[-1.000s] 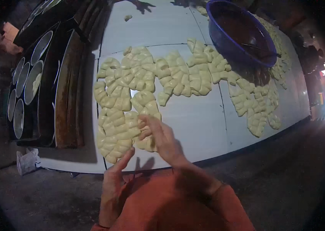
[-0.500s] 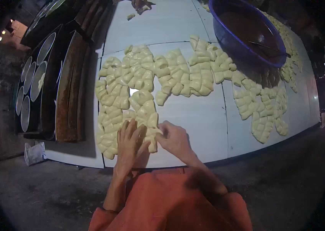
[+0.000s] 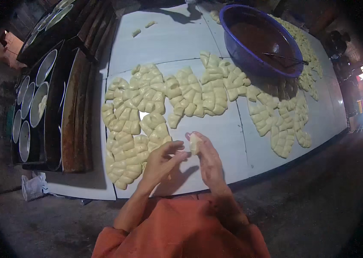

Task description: The person fills dough pieces with a dark paste using a spoon, rolls the dough by hand into small oval shapes, and places the filled dough into metal baking pans.

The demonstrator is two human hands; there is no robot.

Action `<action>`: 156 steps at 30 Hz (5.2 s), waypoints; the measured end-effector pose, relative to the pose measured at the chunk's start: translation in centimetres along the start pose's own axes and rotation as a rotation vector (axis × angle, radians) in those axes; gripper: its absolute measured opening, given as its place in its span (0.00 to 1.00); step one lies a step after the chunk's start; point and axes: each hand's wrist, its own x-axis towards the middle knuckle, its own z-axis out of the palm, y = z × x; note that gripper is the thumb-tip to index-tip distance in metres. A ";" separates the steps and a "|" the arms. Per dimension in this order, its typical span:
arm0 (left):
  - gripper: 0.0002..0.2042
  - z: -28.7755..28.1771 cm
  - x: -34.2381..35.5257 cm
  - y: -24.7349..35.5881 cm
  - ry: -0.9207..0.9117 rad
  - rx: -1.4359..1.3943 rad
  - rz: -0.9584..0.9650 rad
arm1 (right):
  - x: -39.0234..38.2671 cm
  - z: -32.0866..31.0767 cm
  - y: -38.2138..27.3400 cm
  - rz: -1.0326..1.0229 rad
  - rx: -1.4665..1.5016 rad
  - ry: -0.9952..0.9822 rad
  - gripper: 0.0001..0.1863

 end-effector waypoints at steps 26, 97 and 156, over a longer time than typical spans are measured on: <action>0.20 8.4 8.5 2.9 0.111 0.062 0.549 | 3.7 -4.2 -5.5 -0.216 -0.081 0.169 0.16; 0.17 5.1 10.6 0.5 0.226 -0.448 0.066 | 8.4 -1.9 -3.1 -0.606 -1.124 0.172 0.15; 0.14 -7.3 -5.0 -3.5 -0.093 0.957 0.328 | -2.6 -2.0 3.6 -0.015 -1.017 -0.410 0.14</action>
